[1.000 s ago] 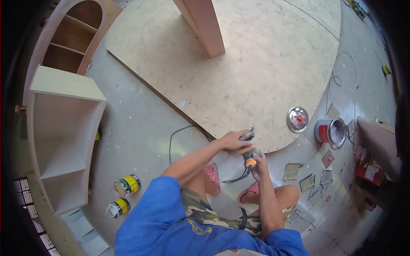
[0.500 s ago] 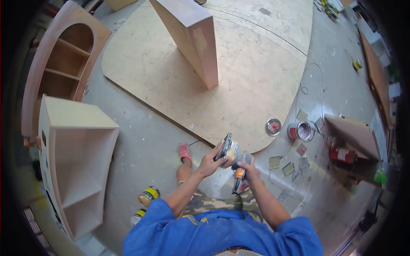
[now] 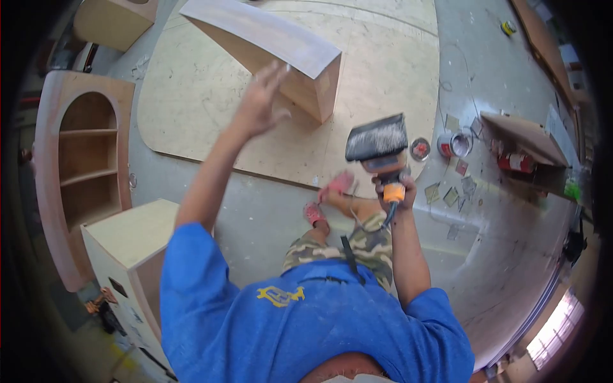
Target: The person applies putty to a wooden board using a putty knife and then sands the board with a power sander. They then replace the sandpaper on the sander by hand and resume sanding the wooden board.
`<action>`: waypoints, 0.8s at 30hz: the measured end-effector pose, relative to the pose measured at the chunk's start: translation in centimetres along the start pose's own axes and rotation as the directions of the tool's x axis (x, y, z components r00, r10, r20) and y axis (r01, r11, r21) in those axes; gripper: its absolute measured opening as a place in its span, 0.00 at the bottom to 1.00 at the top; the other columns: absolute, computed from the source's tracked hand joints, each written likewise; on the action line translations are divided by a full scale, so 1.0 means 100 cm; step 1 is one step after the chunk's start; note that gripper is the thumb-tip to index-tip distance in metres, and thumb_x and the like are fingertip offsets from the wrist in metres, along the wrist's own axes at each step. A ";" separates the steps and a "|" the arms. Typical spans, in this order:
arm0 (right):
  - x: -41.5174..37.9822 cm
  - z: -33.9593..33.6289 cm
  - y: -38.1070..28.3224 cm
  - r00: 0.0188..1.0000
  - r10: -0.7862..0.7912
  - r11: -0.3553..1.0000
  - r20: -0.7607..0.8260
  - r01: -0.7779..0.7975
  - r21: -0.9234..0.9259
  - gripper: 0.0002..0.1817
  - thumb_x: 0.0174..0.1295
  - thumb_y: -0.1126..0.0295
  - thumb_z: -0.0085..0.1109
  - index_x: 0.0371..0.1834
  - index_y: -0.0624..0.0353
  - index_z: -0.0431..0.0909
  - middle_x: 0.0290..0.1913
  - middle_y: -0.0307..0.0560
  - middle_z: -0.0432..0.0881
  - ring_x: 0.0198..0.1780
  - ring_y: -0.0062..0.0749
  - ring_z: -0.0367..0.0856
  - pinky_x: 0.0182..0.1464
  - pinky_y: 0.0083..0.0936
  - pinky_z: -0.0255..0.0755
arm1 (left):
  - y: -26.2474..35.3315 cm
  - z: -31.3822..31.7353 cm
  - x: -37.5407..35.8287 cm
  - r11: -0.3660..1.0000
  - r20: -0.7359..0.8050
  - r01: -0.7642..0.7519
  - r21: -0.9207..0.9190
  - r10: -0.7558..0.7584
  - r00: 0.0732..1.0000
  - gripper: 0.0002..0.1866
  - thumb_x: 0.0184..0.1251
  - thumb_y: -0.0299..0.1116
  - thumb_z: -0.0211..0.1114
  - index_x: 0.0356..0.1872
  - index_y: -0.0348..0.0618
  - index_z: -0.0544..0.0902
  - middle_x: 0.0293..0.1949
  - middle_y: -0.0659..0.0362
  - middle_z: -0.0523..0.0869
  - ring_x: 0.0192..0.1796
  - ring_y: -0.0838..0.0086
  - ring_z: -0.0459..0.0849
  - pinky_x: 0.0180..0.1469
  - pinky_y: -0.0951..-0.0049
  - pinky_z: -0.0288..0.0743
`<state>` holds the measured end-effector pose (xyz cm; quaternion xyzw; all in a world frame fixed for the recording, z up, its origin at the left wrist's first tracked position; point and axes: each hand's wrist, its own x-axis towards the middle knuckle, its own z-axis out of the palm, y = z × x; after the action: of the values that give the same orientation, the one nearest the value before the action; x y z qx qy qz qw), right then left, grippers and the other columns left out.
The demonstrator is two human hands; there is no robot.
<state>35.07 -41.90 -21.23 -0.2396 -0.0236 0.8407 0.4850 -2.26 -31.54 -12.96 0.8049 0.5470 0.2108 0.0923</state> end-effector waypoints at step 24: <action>0.126 0.272 0.064 0.527 -0.849 -0.250 0.034 -0.345 -0.905 0.42 0.36 0.75 0.70 0.62 0.53 0.67 0.54 0.53 0.74 0.56 0.49 0.76 0.57 0.36 0.73 | -0.312 -0.059 0.186 0.939 0.441 -0.337 0.073 0.273 0.855 0.50 0.57 0.66 0.63 0.76 0.55 0.56 0.76 0.43 0.51 0.77 0.47 0.51 0.74 0.42 0.46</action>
<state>13.10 -29.60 -3.67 -0.8022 -0.5049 0.1417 0.2854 -25.35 -2.90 -15.06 0.9124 0.3930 0.0018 0.1148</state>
